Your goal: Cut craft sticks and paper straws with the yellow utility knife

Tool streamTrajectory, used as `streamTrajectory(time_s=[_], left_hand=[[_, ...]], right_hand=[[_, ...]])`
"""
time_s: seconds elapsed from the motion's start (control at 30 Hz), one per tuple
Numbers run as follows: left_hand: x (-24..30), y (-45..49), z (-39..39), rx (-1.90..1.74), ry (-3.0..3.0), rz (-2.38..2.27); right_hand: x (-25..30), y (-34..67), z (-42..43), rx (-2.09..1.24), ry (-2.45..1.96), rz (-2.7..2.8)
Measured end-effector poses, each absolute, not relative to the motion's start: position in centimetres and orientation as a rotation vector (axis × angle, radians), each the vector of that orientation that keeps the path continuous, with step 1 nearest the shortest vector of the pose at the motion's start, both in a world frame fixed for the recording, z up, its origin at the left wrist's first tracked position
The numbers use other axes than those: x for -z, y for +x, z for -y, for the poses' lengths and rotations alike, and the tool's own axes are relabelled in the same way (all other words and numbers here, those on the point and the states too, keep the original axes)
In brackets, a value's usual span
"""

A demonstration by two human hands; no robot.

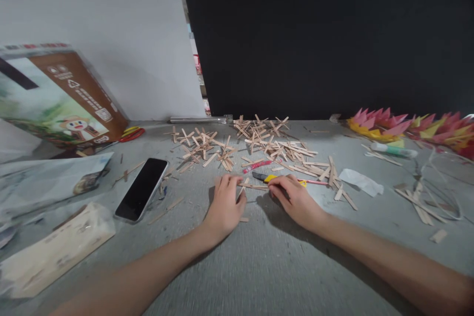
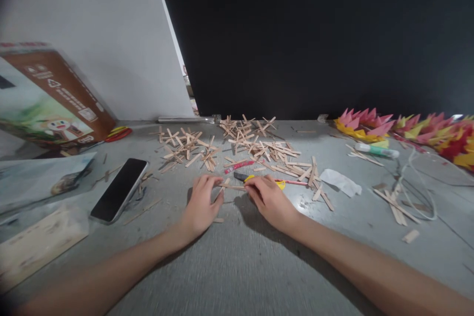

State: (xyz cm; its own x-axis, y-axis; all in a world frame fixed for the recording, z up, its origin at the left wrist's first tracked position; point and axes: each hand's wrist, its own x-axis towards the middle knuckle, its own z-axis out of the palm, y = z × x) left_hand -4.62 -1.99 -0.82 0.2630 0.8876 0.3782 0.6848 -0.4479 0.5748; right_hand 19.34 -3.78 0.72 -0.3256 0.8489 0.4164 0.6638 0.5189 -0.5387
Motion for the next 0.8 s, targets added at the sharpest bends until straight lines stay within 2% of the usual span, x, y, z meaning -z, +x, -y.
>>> streamTrajectory(time_s=[0.13, 0.63, 0.8], left_hand=[[0.74, -4.7, 2.09, -0.889, 2.313, -1.431], [0.36, -4.68, 1.87, -0.936, 2.209, -1.408], [0.41, -4.74, 1.89, -0.99, 1.944, -1.428]], right_hand=[[-0.28, 19.59, 3.79, -0.392, -1.267, 2.033], [-0.25, 19.59, 3.63, -0.411, -1.244, 2.006], [-0.34, 19.57, 3.74, -0.445, -1.248, 1.974]])
